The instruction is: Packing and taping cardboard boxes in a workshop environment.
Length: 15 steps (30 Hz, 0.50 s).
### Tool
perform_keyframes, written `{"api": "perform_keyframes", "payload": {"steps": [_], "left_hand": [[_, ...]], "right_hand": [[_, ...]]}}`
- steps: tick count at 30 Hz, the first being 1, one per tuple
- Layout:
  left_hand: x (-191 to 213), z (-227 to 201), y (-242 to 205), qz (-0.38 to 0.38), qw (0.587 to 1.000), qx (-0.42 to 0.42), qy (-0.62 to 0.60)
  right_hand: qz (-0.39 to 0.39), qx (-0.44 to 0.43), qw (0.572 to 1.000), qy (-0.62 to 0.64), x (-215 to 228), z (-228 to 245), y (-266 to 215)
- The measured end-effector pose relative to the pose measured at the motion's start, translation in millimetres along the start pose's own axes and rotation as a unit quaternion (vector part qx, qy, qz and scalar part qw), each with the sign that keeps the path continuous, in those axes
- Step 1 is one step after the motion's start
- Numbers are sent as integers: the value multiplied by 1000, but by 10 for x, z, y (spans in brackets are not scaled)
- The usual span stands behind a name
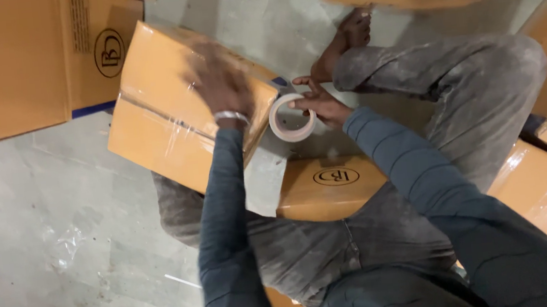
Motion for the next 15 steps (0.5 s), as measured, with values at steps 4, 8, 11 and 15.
{"api": "perform_keyframes", "payload": {"steps": [4,8,11,15], "left_hand": [[164,-551,-175,158,909,-366,-123],[-632,-16,348,208,884,-386,-165],[-730,646,1286,169,932,-320,-21],[-955,947,1797,65,959,-278,1]], "right_hand": [[8,-6,1000,-18,-23,50,-49],[-12,-24,997,-69,21,-92,-15],[11,-6,999,-44,-51,-50,-50],[-5,-16,998,-54,-114,37,-119]]}}
Point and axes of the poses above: each hand's wrist, its own y-axis towards the middle knuckle, its own x-axis out of the back of the hand, z = x × y, the point moved 5 cm from there along y, towards the middle knuckle, and after that the axes turned 11 degrees about -z, right-handed, at the moved point
